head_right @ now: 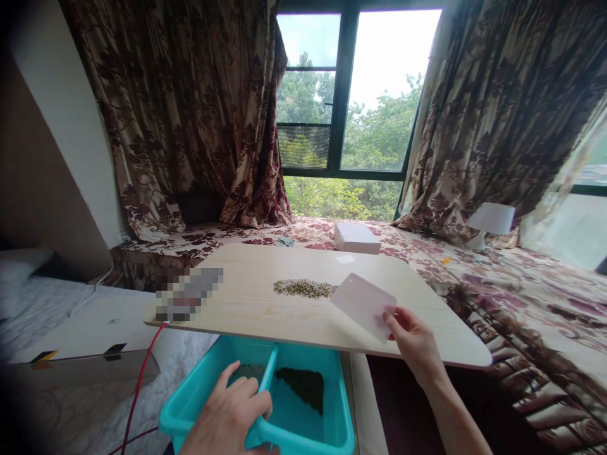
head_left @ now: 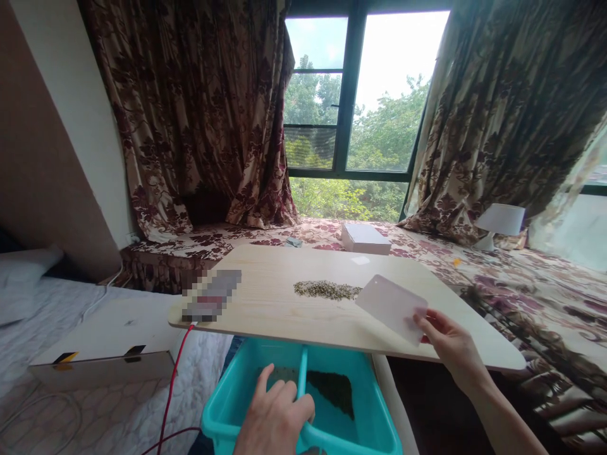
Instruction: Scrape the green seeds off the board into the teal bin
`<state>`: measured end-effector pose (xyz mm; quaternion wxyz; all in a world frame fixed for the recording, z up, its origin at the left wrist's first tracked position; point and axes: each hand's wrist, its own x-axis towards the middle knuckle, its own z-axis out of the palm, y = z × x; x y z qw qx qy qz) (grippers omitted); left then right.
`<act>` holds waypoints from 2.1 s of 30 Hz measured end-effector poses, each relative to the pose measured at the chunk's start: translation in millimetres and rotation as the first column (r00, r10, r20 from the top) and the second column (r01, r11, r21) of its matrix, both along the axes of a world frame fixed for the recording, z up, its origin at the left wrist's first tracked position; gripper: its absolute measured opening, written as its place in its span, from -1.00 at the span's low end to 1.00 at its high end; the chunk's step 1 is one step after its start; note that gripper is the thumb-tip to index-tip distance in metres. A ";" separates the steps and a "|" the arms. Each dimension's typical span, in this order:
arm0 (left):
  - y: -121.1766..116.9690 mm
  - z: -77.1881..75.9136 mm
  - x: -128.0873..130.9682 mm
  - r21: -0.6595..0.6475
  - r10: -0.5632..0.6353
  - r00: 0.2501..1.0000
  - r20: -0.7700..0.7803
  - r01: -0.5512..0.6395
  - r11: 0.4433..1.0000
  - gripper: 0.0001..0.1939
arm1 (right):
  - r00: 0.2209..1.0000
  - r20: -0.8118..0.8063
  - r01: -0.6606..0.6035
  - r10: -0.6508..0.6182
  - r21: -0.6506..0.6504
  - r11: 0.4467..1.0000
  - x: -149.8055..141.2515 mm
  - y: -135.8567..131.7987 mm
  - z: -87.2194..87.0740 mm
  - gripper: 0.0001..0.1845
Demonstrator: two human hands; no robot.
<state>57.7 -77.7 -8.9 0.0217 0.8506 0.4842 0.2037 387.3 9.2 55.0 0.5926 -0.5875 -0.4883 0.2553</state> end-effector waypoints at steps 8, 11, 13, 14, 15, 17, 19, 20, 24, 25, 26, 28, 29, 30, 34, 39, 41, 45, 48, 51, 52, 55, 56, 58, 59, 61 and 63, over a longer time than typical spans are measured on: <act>12.3 -19.8 51.7 0.307 -0.074 0.997 -0.014 0.074 0.949 -0.61 | 0.999 -0.035 0.027 -0.031 -0.129 0.991 -6.5 4.3 -7.4 -0.61; 14.0 -20.6 55.3 0.265 -0.085 0.996 -0.029 0.089 0.960 -0.47 | 0.999 -0.041 0.019 -0.023 -0.103 0.994 -20.4 10.1 -9.6 -0.66; 13.6 -18.8 55.5 0.229 -0.078 0.996 -0.046 0.086 0.970 -0.42 | 0.998 -0.057 0.001 -0.008 -0.109 0.994 -29.5 13.1 -11.3 -0.66; 13.2 -17.6 55.5 0.216 -0.072 0.996 -0.053 0.082 0.973 -0.41 | 0.998 -0.064 -0.015 0.008 -0.114 0.993 -33.5 14.1 -11.8 -0.65; 12.7 -16.2 55.6 0.204 -0.069 0.996 -0.058 0.079 0.976 -0.41 | 0.997 -0.066 -0.037 0.029 -0.114 0.993 -36.9 14.7 -11.9 -0.65; 11.8 -13.1 56.0 0.177 -0.065 0.996 -0.064 0.075 0.981 -0.41 | 0.995 -0.063 -0.078 0.072 -0.096 0.992 -41.4 15.6 -10.5 -0.65; 11.1 -8.8 56.6 0.145 -0.065 0.996 -0.068 0.074 0.987 -0.43 | 0.995 -0.053 -0.093 0.089 -0.070 0.993 -43.3 17.1 -7.6 -0.66; 10.8 -5.9 56.7 0.129 -0.065 0.995 -0.070 0.074 0.989 -0.43 | 0.995 -0.050 -0.085 0.082 -0.061 0.994 -43.6 18.2 -6.1 -0.66; 9.0 8.9 55.7 0.059 -0.069 0.993 -0.094 0.075 0.995 -0.47 | 0.997 -0.029 -0.075 0.073 -0.067 0.995 -45.6 23.9 -2.8 -0.69; 8.3 12.3 55.2 0.042 -0.075 0.992 -0.099 0.080 0.996 -0.48 | 0.996 -0.025 -0.088 0.087 -0.071 0.994 -47.1 24.8 -3.1 -0.69; 7.6 14.9 54.8 0.030 -0.079 0.992 -0.100 0.083 0.996 -0.50 | 0.994 -0.021 -0.106 0.105 -0.073 0.992 -49.1 25.1 -3.8 -0.69; 6.1 17.4 54.2 0.024 -0.079 0.993 -0.084 0.081 0.996 -0.51 | 0.988 -0.014 -0.155 0.155 -0.083 0.984 -55.1 23.7 -6.5 -0.67; 5.4 17.2 54.2 0.032 -0.072 0.995 -0.067 0.074 0.997 -0.51 | 0.984 -0.013 -0.180 0.179 -0.089 0.980 -59.0 21.7 -8.2 -0.64; 4.9 16.2 54.3 0.045 -0.064 0.997 -0.048 0.066 0.997 -0.50 | 0.979 -0.015 -0.205 0.205 -0.097 0.974 -63.6 18.9 -9.8 -0.61; 4.4 9.7 55.7 0.105 -0.041 0.999 0.009 0.040 0.994 -0.48 | 0.933 -0.020 -0.359 0.359 -0.126 0.925 -84.0 1.3 -11.2 -0.54; 4.9 5.0 51.3 0.175 -0.022 1.000 0.019 0.018 0.984 -0.50 | 0.923 0.034 -0.380 0.383 -0.069 0.922 -82.8 -6.9 3.7 -0.56; 3.7 2.0 43.6 0.197 -0.034 0.999 0.021 0.029 0.980 -0.50 | 0.975 0.025 -0.222 0.222 -0.004 0.975 -67.3 0.3 10.0 -0.58; -2.3 -4.3 16.3 0.253 -0.022 0.999 0.034 0.013 0.967 -0.50 | 0.998 -0.036 0.056 -0.055 0.040 0.998 -31.8 19.8 9.0 -0.57; -7.0 -2.6 -7.0 0.197 0.001 1.000 0.018 -0.005 0.980 -0.62 | 0.996 -0.024 0.092 -0.092 0.034 0.995 -20.3 28.7 -3.0 -0.57; -9.6 3.1 -22.1 0.120 -0.025 0.999 -0.035 0.030 0.992 -0.70 | 0.993 0.023 0.111 -0.112 0.045 0.993 -22.4 32.9 -14.3 -0.59; -9.9 4.7 -24.8 0.100 -0.021 0.999 -0.040 0.025 0.995 -0.71 | 0.993 0.038 0.109 -0.110 0.048 0.993 -24.4 34.1 -16.7 -0.59; -10.0 6.5 -27.9 0.049 -0.002 0.999 -0.037 0.004 0.999 -0.75 | 0.995 0.062 0.080 -0.083 0.047 0.996 -30.5 38.1 -19.8 -0.60; -9.7 6.1 -28.2 0.038 -0.002 0.999 -0.035 0.003 0.999 -0.75 | 0.995 0.064 0.072 -0.075 0.046 0.996 -32.3 39.5 -19.8 -0.60; -9.2 4.8 -28.4 0.034 0.002 0.999 -0.034 -0.001 0.999 -0.73 | 0.996 0.063 0.057 -0.060 0.046 0.997 -35.4 41.7 -19.2 -0.59; -9.0 4.2 -28.5 0.039 0.005 0.999 -0.033 -0.004 0.999 -0.73 | 0.997 0.063 0.048 -0.051 0.045 0.998 -36.9 42.2 -18.6 -0.59; -8.8 3.5 -28.6 0.048 0.011 0.999 -0.034 -0.010 0.999 -0.73 | 0.998 0.060 0.020 -0.022 0.039 0.999 -39.3 41.9 -17.1 -0.57; -9.0 3.8 -28.7 0.040 0.013 0.999 -0.038 -0.012 0.999 -0.73 | 0.998 0.056 -0.004 0.002 0.034 0.999 -40.9 40.0 -15.7 -0.58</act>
